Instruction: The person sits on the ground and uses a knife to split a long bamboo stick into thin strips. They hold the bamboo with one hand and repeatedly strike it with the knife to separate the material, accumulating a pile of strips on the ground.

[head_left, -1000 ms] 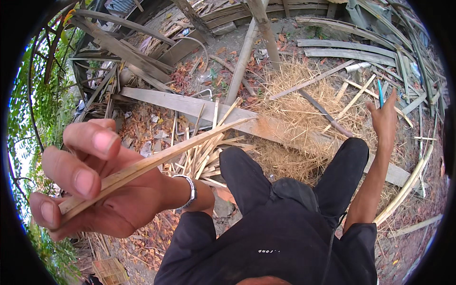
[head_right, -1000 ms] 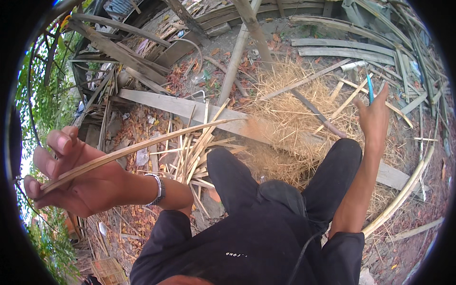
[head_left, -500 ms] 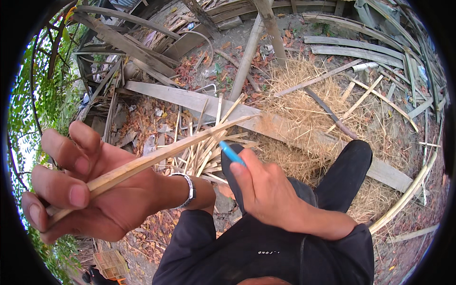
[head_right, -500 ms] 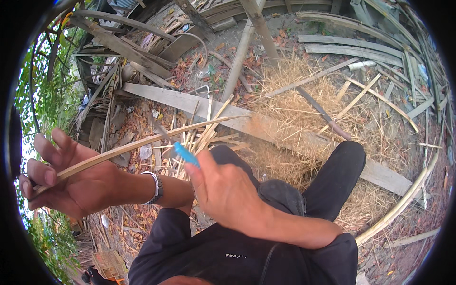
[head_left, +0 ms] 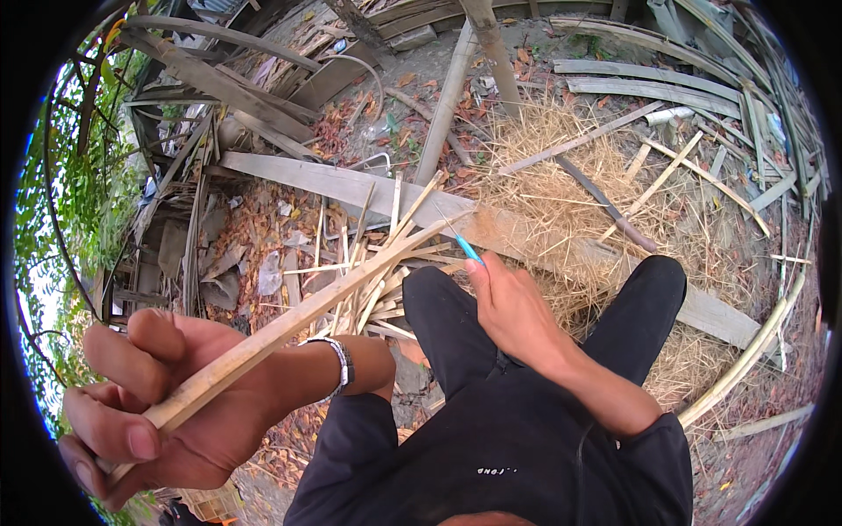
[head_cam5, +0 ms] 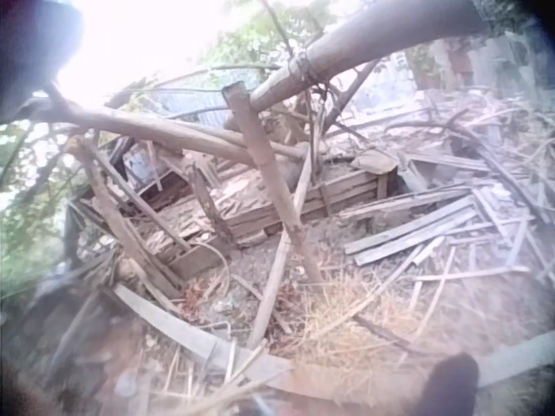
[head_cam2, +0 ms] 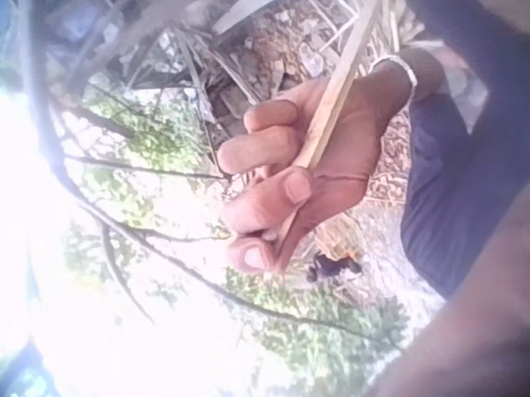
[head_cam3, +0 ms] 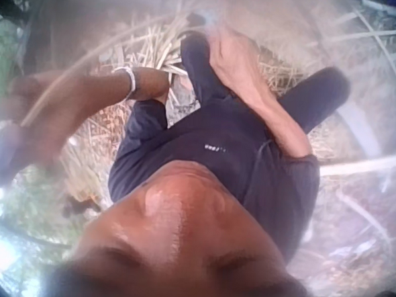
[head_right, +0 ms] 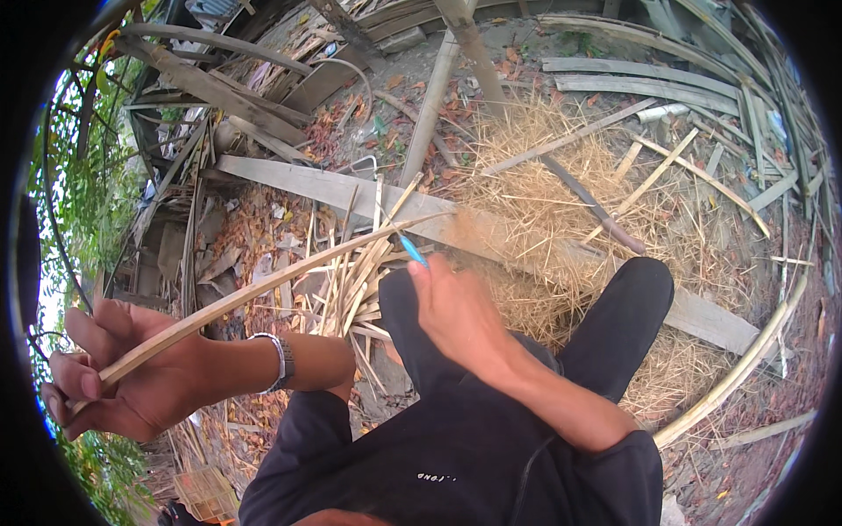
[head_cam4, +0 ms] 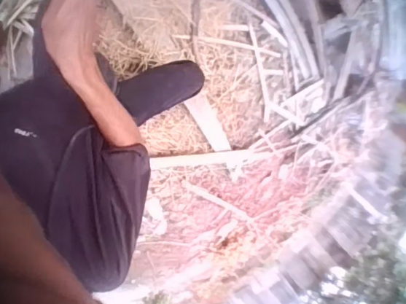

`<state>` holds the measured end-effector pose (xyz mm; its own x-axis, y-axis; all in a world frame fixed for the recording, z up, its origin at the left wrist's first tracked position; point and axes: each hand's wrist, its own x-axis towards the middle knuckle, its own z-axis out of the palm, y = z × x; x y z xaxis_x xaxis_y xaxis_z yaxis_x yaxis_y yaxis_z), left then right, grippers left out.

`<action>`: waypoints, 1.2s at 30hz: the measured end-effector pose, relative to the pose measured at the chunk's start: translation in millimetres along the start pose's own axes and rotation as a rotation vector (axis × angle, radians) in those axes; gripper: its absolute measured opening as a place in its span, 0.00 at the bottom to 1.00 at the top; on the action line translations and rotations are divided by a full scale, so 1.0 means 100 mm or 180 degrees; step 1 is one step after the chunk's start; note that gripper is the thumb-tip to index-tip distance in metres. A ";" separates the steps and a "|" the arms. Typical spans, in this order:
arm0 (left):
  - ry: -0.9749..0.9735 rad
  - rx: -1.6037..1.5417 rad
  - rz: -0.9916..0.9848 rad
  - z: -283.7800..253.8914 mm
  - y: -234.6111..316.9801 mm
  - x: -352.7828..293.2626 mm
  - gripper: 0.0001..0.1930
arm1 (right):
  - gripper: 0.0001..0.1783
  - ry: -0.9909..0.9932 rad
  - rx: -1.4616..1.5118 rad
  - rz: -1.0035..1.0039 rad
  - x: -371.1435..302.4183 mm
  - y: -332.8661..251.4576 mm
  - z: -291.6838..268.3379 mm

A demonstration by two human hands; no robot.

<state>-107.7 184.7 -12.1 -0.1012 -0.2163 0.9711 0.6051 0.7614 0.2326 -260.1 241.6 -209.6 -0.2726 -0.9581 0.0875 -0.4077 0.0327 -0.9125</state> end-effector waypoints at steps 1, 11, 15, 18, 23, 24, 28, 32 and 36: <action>0.0019 0.0014 -0.0016 -0.03 0.00 -0.02 0.12 | 0.17 0.0010 0.0216 -0.0151 -0.04 -0.20 -0.09; 0.0035 0.0208 0.0166 -0.06 0.00 0.00 0.11 | 0.18 -0.0070 -0.0600 0.0229 0.17 0.29 0.10; 0.0160 0.0379 0.0265 -0.14 -0.02 0.00 0.11 | 0.18 0.0115 -0.0147 -0.0426 0.08 -0.12 0.05; 0.0045 0.0434 0.0247 -0.16 0.02 0.02 0.12 | 0.20 0.0087 -0.0904 -0.0173 0.24 0.39 0.18; 0.0191 0.0785 0.0320 -0.22 -0.01 0.06 0.12 | 0.21 -0.0143 -0.0971 0.0045 0.41 0.32 0.19; 0.0170 0.0672 0.0282 -0.28 -0.02 0.07 0.12 | 0.21 -0.0082 -0.0763 -0.0070 0.42 0.18 0.16; 0.0062 0.0513 0.0231 -0.32 0.00 0.04 0.12 | 0.21 0.0006 -0.0717 0.0012 0.40 0.25 0.23; 0.0195 0.0612 0.0369 -0.19 -0.04 0.04 0.10 | 0.22 0.0007 -0.1078 0.0270 0.36 0.44 0.36; 0.0395 0.0716 0.0415 -0.08 -0.10 0.07 0.10 | 0.23 -0.0611 0.0409 0.0489 0.52 0.65 0.28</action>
<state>-108.0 170.2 -8.0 0.0718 -0.1701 0.9828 0.4148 0.9012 0.1257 -276.5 185.8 -276.1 -0.1477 -0.9815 -0.1219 -0.2570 0.1571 -0.9536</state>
